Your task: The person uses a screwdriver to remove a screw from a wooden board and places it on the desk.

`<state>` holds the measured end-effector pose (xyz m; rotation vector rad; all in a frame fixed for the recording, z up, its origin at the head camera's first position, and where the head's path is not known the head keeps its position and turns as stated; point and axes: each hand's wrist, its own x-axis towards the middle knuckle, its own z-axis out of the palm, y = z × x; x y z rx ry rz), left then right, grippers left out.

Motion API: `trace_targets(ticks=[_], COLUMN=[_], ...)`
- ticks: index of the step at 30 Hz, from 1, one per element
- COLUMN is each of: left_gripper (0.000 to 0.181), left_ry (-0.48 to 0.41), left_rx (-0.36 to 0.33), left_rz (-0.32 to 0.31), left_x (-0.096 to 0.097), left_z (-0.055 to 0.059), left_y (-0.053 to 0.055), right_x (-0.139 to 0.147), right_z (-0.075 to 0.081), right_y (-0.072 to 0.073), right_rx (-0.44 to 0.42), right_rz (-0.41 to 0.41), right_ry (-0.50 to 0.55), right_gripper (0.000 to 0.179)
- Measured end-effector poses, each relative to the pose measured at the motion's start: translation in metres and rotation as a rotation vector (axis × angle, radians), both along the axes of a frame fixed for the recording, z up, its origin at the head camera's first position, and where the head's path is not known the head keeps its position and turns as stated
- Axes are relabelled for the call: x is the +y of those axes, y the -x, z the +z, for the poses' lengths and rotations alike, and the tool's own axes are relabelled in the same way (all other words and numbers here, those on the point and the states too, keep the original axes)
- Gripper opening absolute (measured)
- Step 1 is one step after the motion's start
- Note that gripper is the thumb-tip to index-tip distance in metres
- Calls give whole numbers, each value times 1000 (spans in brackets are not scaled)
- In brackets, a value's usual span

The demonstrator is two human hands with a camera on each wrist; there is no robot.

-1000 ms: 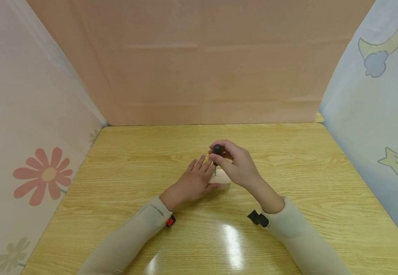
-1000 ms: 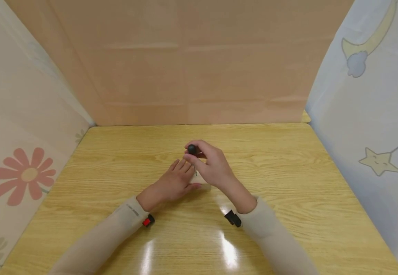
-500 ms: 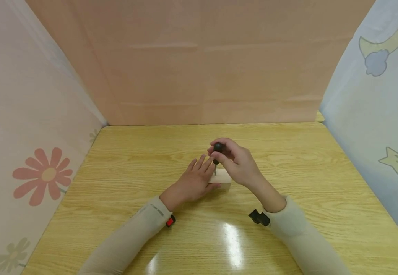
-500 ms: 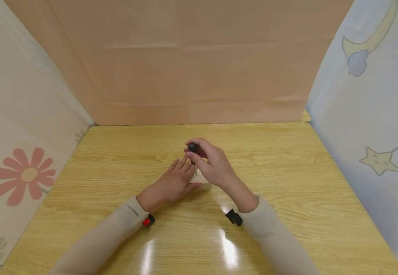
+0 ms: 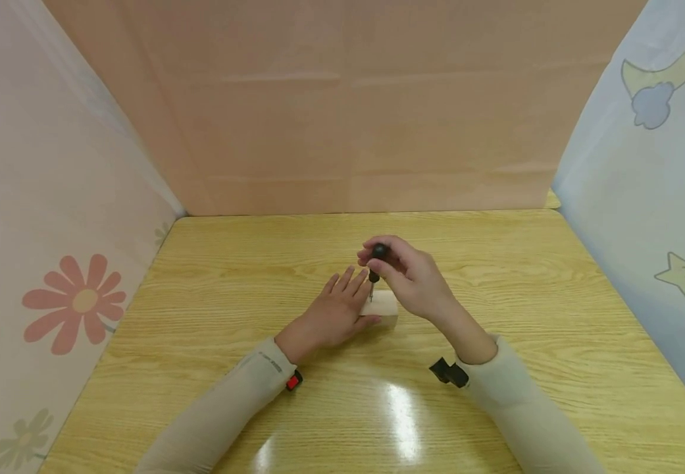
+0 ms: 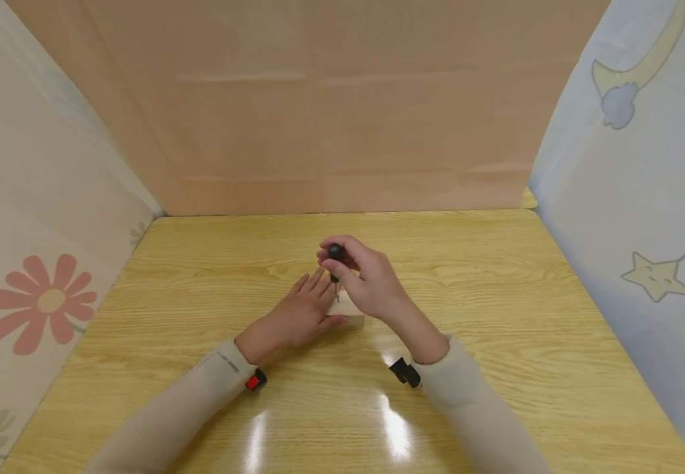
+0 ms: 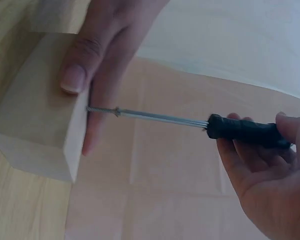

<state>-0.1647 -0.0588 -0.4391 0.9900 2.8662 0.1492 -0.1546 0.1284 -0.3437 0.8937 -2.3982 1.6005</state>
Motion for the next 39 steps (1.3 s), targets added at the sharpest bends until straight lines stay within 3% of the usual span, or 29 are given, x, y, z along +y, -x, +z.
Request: trace_targets(ticks=[7, 15, 23, 26, 31, 39], left_gripper=[80, 78, 78, 78, 79, 78], left_ry=[-7, -16, -18, -17, -18, -22], left_rx=[21, 6, 31, 18, -9, 2], left_rz=[-11, -10, -20, -12, -1, -10], left_x=[-1, -2, -2, -2, -2, -2], left_z=[-1, -1, -3, -3, -1, -2], left_y=[0, 1, 1, 1, 1, 1], right_x=[-6, -4, -7, -6, -3, -5], right_z=[-3, 2, -4, 0, 5, -2], right_y=[-4, -2, -4, -3, -3, -3], right_rx=[53, -31, 57, 72, 24, 52], right_rz=[-89, 75, -74, -62, 19, -58], right_ry=[-4, 24, 14, -1, -13, 21], right_gripper=[24, 25, 24, 26, 29, 22])
